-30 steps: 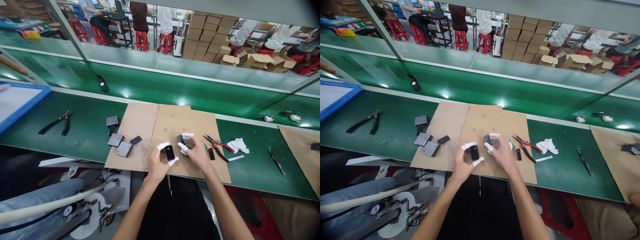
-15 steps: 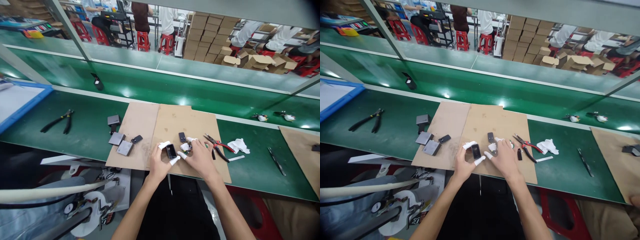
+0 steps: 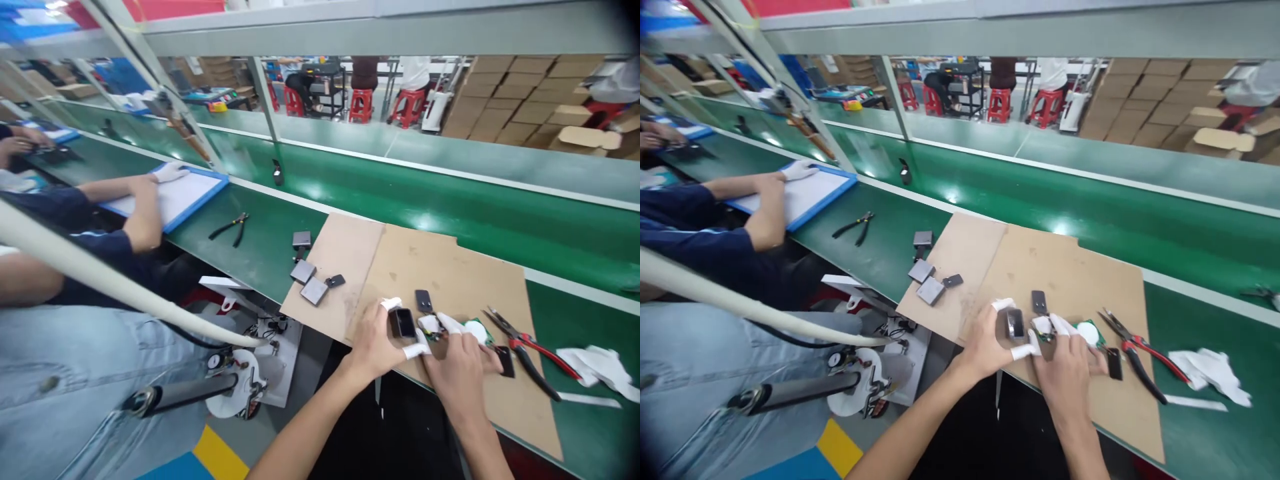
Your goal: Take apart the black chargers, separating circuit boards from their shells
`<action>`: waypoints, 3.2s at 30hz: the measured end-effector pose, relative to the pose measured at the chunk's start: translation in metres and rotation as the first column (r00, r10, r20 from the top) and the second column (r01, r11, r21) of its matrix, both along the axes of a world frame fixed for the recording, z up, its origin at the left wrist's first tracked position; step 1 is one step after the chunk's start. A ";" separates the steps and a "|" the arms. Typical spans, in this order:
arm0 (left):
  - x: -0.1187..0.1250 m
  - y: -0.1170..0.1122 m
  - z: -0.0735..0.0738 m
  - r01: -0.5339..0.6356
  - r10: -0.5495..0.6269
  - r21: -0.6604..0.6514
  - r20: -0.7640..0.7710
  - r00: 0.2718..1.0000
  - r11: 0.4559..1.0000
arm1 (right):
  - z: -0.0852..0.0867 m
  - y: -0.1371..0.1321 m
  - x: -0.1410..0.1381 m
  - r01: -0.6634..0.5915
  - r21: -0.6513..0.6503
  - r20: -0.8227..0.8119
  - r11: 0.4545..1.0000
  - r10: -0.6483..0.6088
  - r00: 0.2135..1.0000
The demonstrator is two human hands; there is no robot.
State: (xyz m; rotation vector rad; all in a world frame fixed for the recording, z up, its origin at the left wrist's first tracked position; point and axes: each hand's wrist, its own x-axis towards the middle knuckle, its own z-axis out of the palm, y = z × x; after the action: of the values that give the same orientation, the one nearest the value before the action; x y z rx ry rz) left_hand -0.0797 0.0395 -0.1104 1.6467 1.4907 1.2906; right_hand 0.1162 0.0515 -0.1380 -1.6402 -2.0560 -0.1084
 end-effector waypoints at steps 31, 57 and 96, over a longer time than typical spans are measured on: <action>-0.038 -0.029 0.019 -0.129 0.144 0.116 -0.132 0.981 0.985 | 0.051 0.003 -0.012 -0.136 -0.313 -0.802 0.940 -0.186 0.567; -0.034 -0.056 0.073 0.275 -0.289 0.088 0.283 0.915 0.957 | 0.109 -0.079 0.000 -0.524 -0.052 -0.979 0.850 -0.148 -0.143; -0.013 -0.020 0.017 0.126 -0.121 -0.091 0.063 0.991 0.988 | 0.039 -0.027 0.009 -0.044 -0.269 -0.592 0.962 -0.129 0.796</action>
State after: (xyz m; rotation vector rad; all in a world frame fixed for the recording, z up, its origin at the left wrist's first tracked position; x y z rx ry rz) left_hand -0.0922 0.0200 -0.0932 1.6017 1.3721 1.1719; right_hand 0.1256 0.0245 -0.0987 -1.5969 -1.5729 0.6389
